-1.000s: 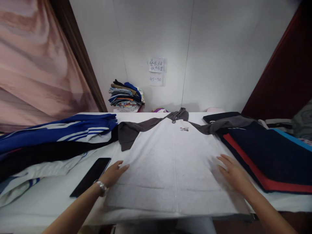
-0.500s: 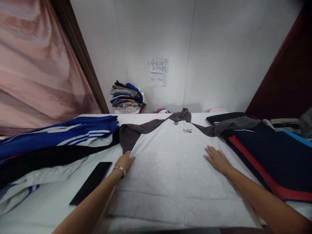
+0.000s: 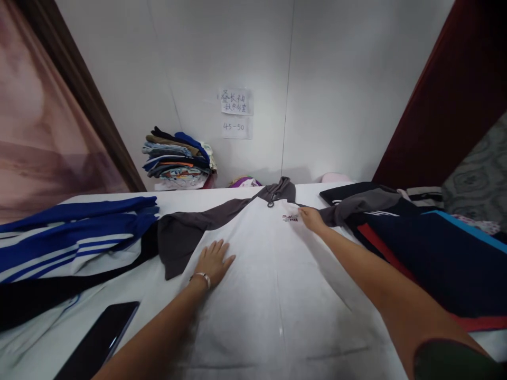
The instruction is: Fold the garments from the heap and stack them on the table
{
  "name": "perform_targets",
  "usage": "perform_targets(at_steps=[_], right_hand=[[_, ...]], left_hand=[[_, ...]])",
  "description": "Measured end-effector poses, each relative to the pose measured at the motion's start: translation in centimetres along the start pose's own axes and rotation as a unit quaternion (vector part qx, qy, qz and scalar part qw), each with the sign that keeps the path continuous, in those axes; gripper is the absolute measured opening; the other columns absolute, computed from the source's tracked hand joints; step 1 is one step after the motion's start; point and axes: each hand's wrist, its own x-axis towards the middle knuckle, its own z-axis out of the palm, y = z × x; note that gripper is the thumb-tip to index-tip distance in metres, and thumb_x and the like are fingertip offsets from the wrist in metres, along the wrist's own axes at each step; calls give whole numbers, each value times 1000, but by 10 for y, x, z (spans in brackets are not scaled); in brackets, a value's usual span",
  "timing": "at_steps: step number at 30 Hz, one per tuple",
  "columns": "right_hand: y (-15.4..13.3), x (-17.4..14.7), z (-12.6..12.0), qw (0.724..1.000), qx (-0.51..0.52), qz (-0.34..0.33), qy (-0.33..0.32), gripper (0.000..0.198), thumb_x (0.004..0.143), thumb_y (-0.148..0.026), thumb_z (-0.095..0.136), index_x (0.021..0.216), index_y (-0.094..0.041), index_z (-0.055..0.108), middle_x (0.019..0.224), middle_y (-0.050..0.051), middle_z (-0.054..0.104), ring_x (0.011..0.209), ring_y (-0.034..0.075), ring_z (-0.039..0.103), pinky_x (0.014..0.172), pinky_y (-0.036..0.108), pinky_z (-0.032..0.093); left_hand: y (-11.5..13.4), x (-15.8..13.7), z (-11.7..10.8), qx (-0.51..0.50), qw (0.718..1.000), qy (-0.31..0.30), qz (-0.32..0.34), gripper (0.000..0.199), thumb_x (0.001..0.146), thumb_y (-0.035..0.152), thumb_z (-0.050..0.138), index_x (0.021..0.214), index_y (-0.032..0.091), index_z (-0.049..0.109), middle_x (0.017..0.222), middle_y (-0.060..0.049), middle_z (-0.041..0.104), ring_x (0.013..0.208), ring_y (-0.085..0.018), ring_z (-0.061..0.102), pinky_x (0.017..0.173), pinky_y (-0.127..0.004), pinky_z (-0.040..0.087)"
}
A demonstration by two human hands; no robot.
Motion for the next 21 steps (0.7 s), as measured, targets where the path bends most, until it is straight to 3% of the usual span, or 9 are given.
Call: perform_targets(at_steps=[5,10,14,18,21], right_hand=[[19,73,-3,994,-15,111,-2,37,93,-26,38,97,-14,73,98,10,72,91,21,65,75,26,43],[24,119,25,979,-38,192,-52,40,87,-42,54,101,-9,71,103,20,70,94,25,66,77,32,45],[23,143,43,979,-47,187,-61,40,83,-43,61,105,-10,70,105,19,69,99,26,64,79,32,46],[34,152,45,985,-57,160,-6,36,94,-30,42,117,-14,65,119,18,65,114,25,57,88,32,42],[47,150,45,984,-61,167,9,37,95,-28,37,116,-13,64,118,19,64,114,27,57,89,36,42]], left_hand=[[-2,-3,5,6,1000,-10,-6,59,94,48,34,144,17,42,154,-8,31,144,-27,23,116,-48,20],[-4,-1,6,-20,1000,2,-11,57,92,48,38,141,21,46,153,-7,34,143,-27,26,116,-49,21],[-8,0,11,-53,998,23,-8,54,89,48,44,136,24,52,150,-8,40,141,-28,30,116,-49,23],[-10,-1,14,-55,998,26,-10,55,88,50,45,136,25,52,150,-8,39,141,-28,30,115,-49,23],[-10,-2,13,-43,999,17,-11,56,89,51,42,138,25,51,151,-7,38,142,-28,29,116,-49,23]])
